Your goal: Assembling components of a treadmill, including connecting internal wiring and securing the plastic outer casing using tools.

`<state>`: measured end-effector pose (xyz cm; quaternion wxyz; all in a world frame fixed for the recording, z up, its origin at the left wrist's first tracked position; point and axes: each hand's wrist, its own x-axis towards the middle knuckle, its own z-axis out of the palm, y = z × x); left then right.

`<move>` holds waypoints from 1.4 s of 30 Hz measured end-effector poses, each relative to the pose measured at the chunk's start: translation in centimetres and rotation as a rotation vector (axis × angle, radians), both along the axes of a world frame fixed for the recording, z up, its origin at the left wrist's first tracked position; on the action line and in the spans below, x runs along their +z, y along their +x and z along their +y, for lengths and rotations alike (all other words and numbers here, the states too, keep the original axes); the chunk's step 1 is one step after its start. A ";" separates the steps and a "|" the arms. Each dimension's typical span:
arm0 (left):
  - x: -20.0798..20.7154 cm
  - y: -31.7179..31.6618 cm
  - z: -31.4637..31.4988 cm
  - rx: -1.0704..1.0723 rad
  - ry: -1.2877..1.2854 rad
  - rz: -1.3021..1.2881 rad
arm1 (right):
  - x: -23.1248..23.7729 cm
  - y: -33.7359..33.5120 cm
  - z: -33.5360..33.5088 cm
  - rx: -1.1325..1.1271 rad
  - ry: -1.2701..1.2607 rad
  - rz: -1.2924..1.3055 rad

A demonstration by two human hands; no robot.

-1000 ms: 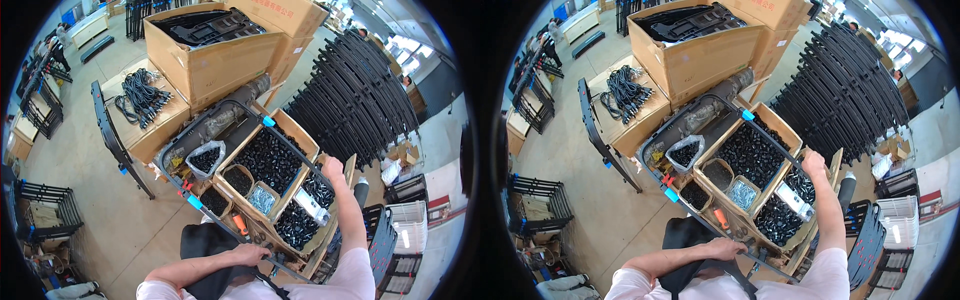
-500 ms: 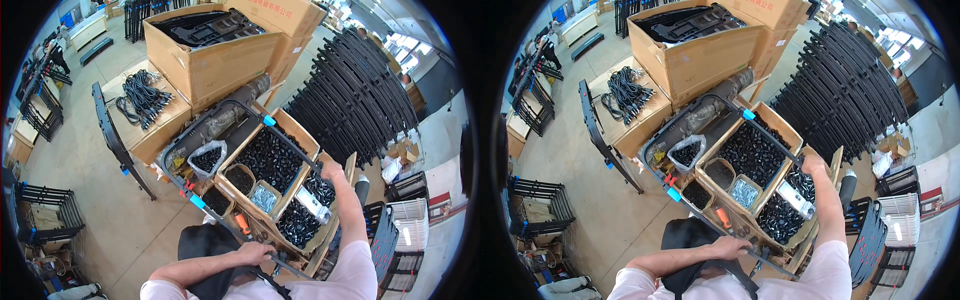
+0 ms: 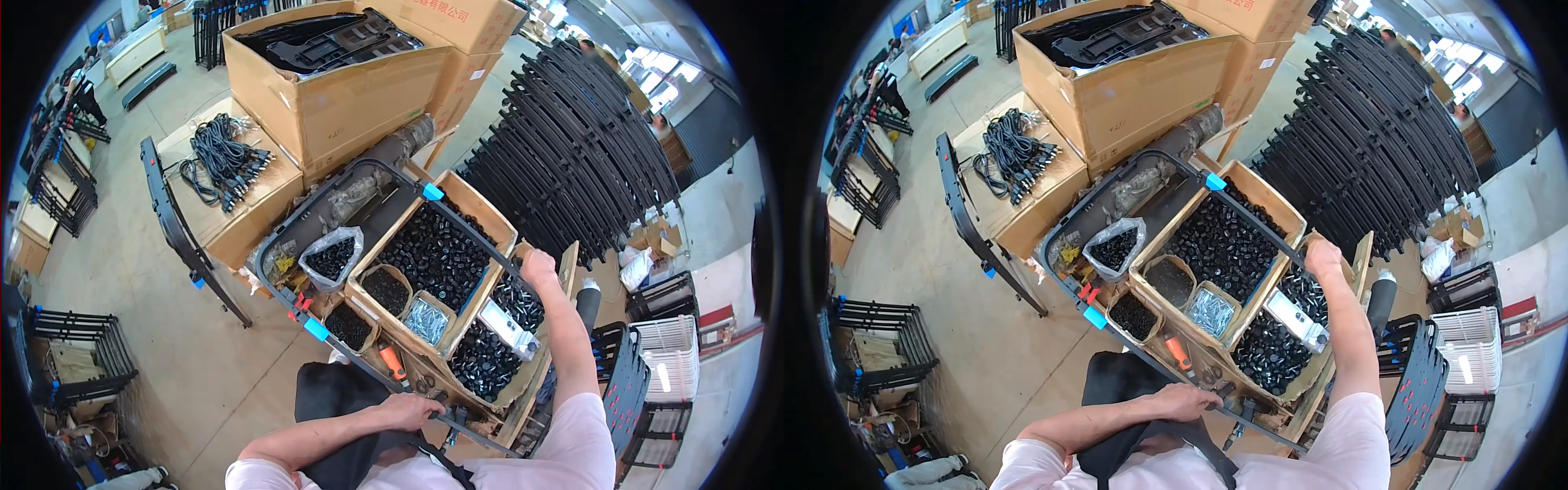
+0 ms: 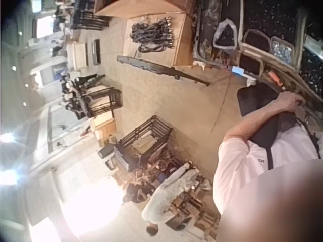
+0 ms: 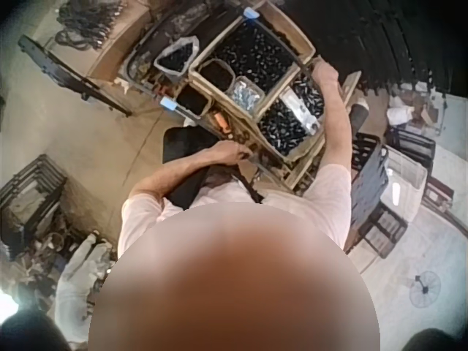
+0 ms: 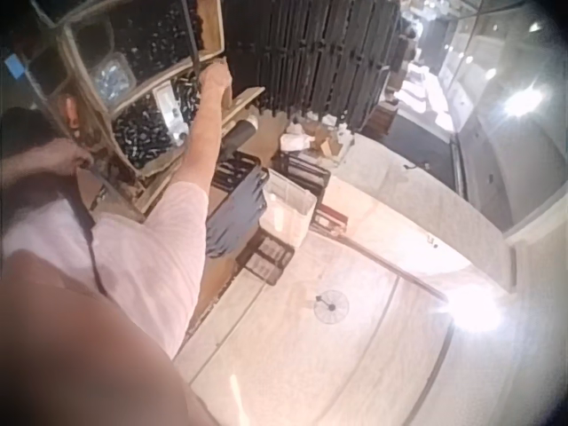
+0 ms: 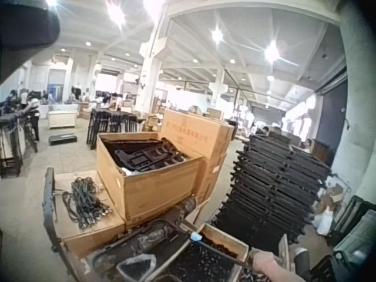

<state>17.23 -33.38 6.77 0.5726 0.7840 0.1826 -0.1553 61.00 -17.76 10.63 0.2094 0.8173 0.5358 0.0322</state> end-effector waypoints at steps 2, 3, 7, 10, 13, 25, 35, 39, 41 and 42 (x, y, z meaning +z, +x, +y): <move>-0.8 0.4 -0.7 -0.018 0.006 -0.016 | 0.2 -0.3 0.2 0.025 0.105 0.033; -1.3 0.6 -0.7 -0.014 0.006 -0.017 | 0.3 -0.5 0.2 -0.009 -0.029 0.068; -0.8 0.6 -0.6 -0.011 -0.006 -0.025 | -0.9 0.0 -1.2 -0.061 -0.043 0.098; -1.1 1.0 -0.2 0.002 0.005 -0.029 | -1.7 0.7 -0.5 -0.116 0.086 0.116; -1.5 0.9 -0.6 0.000 0.034 -0.050 | -2.9 2.5 -1.2 -0.100 0.032 -0.034; -1.3 0.2 -0.7 0.081 0.030 -0.083 | -2.8 2.0 -0.7 0.013 0.011 0.021; -0.5 1.1 0.3 -0.074 -0.066 0.039 | -2.8 2.3 -0.6 0.086 0.001 0.026; -0.8 1.3 -0.1 -0.064 -0.041 0.079 | -2.3 1.7 0.7 0.060 -0.018 0.129; -1.4 0.9 -0.5 -0.026 0.001 0.015 | -2.9 0.7 0.6 0.061 -0.023 0.277; -1.5 0.7 -0.6 0.002 0.004 0.033 | -3.1 0.5 0.3 -0.006 -0.010 0.283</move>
